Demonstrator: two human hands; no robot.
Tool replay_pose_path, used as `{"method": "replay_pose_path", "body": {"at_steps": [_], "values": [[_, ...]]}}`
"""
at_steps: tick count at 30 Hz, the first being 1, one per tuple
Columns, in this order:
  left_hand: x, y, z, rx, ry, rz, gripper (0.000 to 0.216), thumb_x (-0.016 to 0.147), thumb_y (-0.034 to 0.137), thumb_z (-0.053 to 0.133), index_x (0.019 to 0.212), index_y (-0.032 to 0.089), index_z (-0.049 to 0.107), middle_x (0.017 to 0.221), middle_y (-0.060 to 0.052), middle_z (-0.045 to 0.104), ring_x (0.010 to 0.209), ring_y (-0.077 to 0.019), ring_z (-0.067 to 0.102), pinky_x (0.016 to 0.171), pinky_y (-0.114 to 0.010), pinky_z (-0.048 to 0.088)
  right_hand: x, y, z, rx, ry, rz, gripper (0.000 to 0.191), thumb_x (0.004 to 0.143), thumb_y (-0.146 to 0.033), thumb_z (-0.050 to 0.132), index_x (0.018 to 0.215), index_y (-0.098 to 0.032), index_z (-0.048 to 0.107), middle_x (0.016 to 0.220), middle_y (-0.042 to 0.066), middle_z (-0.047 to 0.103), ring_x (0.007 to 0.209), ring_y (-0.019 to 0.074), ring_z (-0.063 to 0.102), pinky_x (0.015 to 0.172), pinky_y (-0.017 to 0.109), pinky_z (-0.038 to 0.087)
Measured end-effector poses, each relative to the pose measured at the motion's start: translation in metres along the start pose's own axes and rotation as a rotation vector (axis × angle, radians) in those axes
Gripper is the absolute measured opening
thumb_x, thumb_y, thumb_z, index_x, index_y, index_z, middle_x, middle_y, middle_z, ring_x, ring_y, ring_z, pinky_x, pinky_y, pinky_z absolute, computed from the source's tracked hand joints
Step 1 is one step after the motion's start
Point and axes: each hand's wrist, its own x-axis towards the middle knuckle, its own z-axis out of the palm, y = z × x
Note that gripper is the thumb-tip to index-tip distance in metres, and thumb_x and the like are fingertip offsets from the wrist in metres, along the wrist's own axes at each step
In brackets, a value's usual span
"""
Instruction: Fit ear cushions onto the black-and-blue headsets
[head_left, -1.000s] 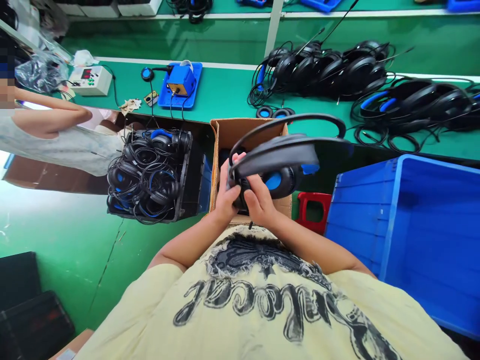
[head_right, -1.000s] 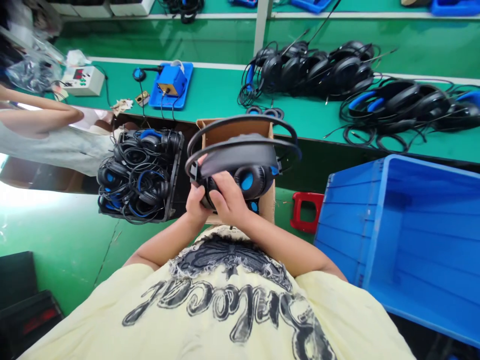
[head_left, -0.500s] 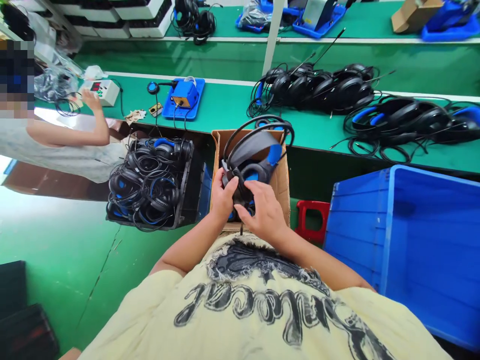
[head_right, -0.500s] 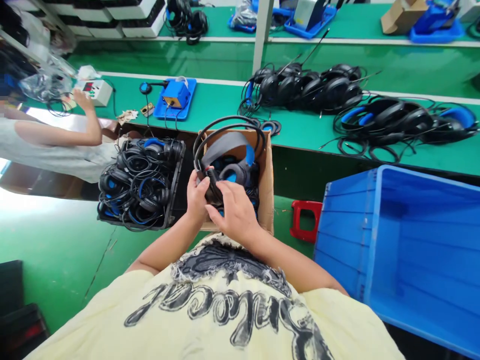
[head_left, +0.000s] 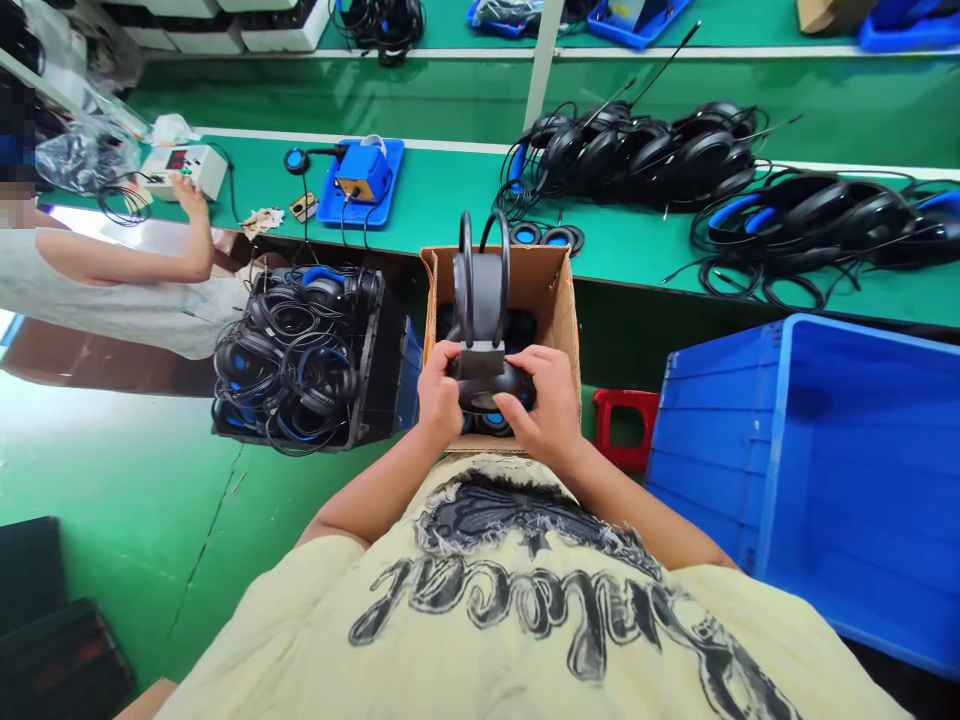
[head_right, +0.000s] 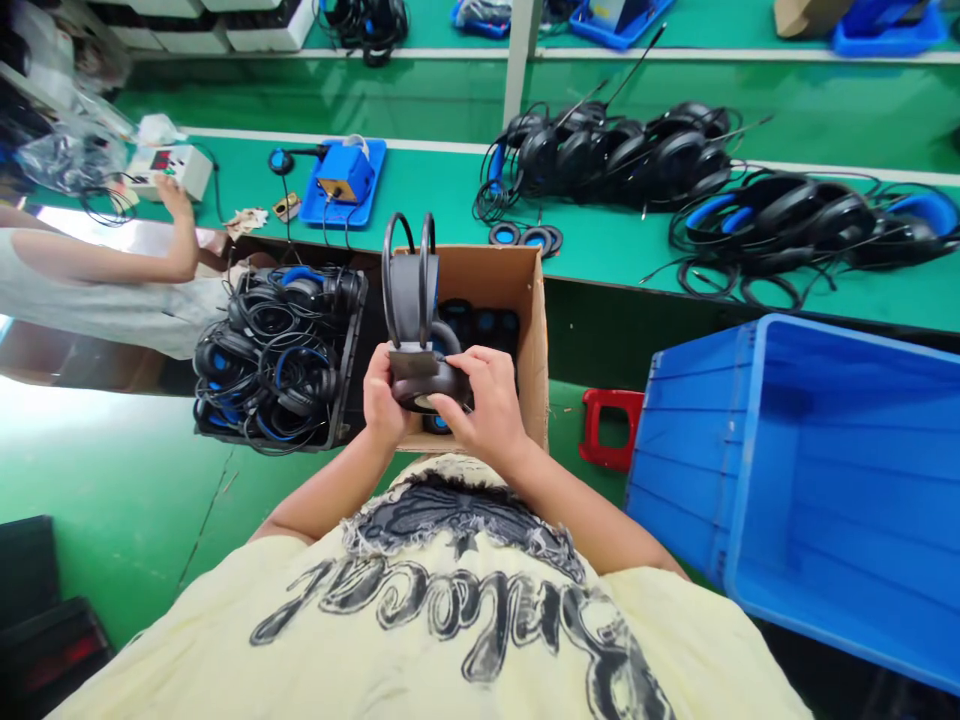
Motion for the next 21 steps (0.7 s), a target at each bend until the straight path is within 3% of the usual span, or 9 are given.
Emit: {"method": "replay_pose_path", "body": {"at_steps": [4,7,12,16,21], "values": [[-0.001,0.01,0.006,0.143,-0.087,0.075,0.045,0.085,0.064,0.067,0.085,0.02,0.058,0.074,0.003,0.053,0.066,-0.0125,0.047,0.062,-0.026,0.04,-0.002,0.013,0.012,-0.121,0.073,-0.081,0.044,0.105,-0.058,0.032,0.116,-0.02,0.052,0.103,0.012,0.058,0.095,0.0268,0.056,0.082,0.044,0.052],[0.001,0.018,0.008,0.23,-0.102,0.102,0.041,0.087,0.056,0.068,0.078,0.019,0.055,0.07,0.003,0.05,0.064,-0.0115,0.045,0.061,-0.026,0.039,-0.004,0.019,0.019,-0.154,0.11,-0.117,0.044,0.106,-0.056,0.024,0.113,-0.02,0.049,0.098,0.011,0.056,0.087,0.0247,0.054,0.076,0.041,0.05],[0.005,0.027,0.01,0.284,-0.08,0.194,0.043,0.085,0.056,0.07,0.072,0.019,0.051,0.065,0.005,0.044,0.058,-0.0097,0.041,0.055,-0.025,0.034,-0.005,0.022,0.016,-0.099,0.098,-0.142,0.043,0.107,-0.054,0.024,0.113,-0.019,0.049,0.096,0.011,0.056,0.088,0.025,0.052,0.076,0.04,0.048],[0.005,0.029,0.01,0.274,-0.117,0.173,0.044,0.084,0.057,0.072,0.074,0.019,0.053,0.066,0.005,0.046,0.059,-0.0096,0.043,0.055,-0.024,0.035,-0.002,0.019,0.005,-0.101,0.04,-0.106,0.046,0.105,-0.058,0.028,0.115,-0.019,0.051,0.1,0.011,0.058,0.093,0.0265,0.055,0.079,0.042,0.049],[0.002,0.029,0.011,0.268,-0.089,0.251,0.042,0.091,0.057,0.063,0.075,0.02,0.052,0.066,0.004,0.046,0.057,-0.0103,0.043,0.054,-0.024,0.035,-0.001,0.016,0.003,-0.101,0.057,-0.078,0.045,0.105,-0.058,0.025,0.103,-0.021,0.051,0.088,0.007,0.054,0.082,0.0231,0.055,0.071,0.038,0.048]]}}
